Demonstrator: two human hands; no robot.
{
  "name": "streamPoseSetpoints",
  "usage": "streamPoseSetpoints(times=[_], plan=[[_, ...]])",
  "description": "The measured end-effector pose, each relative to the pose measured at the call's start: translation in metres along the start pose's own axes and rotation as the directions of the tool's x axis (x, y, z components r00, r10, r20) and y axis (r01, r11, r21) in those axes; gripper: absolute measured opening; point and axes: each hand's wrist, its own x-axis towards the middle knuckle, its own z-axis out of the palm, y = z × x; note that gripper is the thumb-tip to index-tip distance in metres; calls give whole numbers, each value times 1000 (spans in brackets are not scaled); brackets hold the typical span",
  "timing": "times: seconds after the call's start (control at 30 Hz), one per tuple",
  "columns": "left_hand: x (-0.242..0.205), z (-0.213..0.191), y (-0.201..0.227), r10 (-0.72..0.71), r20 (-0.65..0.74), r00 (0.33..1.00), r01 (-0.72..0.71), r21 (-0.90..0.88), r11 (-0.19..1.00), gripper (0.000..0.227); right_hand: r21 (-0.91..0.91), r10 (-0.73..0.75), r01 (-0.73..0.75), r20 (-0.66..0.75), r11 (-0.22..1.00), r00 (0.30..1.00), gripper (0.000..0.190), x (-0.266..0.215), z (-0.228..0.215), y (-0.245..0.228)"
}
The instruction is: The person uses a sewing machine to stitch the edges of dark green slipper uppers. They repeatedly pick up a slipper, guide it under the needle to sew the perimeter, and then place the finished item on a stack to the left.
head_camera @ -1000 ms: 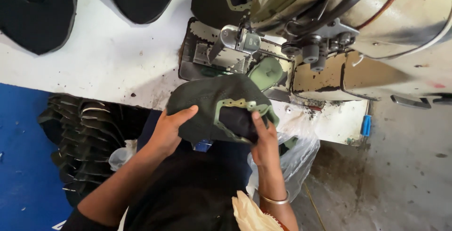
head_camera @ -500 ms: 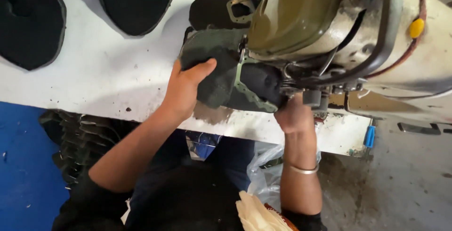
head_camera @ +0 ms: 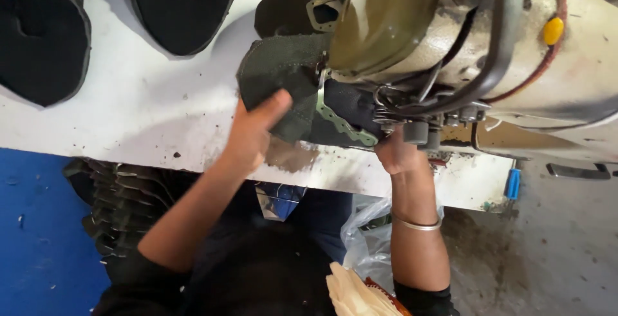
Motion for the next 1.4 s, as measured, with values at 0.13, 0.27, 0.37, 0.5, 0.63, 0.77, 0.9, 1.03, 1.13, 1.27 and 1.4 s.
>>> streamPoseSetpoints(times=[0.13, 0.27, 0.37, 0.5, 0.63, 0.77, 0.9, 1.03, 1.13, 1.27, 1.4], plan=[[-12, -2, -31, 305, 88, 948, -310, 459, 832, 34, -212, -87, 65, -97, 975, 992, 49, 2, -71, 26], [-5, -4, -37, 149, -3, 989, -147, 126, 981, 34, -471, -243, 42, -376, 881, 894, 36, -58, -11, -21], [-5, -6, -33, 123, 14, 992, -124, 137, 983, 26, -898, -901, 421, 71, 129, 428, 20, -91, -35, -45], [-6, 1, -24, 66, 38, 997, -71, 151, 986, 19, -898, -910, 149, 407, -414, -71, 22, -101, -64, -80], [-2, 3, -32, 97, 32, 995, -99, 91, 991, 19, -905, -904, 2, 424, -425, -51, 25, -94, -81, -57], [-8, 6, -31, 91, 13, 996, -91, 74, 993, 23, -964, -961, 92, 234, -248, -145, 22, -89, -120, -27], [-11, -11, -45, 216, 67, 974, -226, 331, 916, 23, -961, -961, 39, 275, -275, -7, 24, -92, -112, -25], [-9, -8, -42, 193, 28, 981, -192, 320, 928, 29, -959, -957, 71, 264, -274, -121, 22, -88, -117, -55], [-6, -2, -34, 160, 36, 987, -163, 225, 961, 27, -948, -951, 105, 288, -299, -108, 23, -87, -103, -67], [4, 12, -25, 151, -43, 988, -139, 206, 969, 35, -949, -954, 120, 280, -292, -110, 23, -86, -105, -66], [10, 16, -23, 159, -31, 987, -153, 142, 978, 41, -959, -960, 83, 261, -270, -102, 20, -88, -92, -68]])
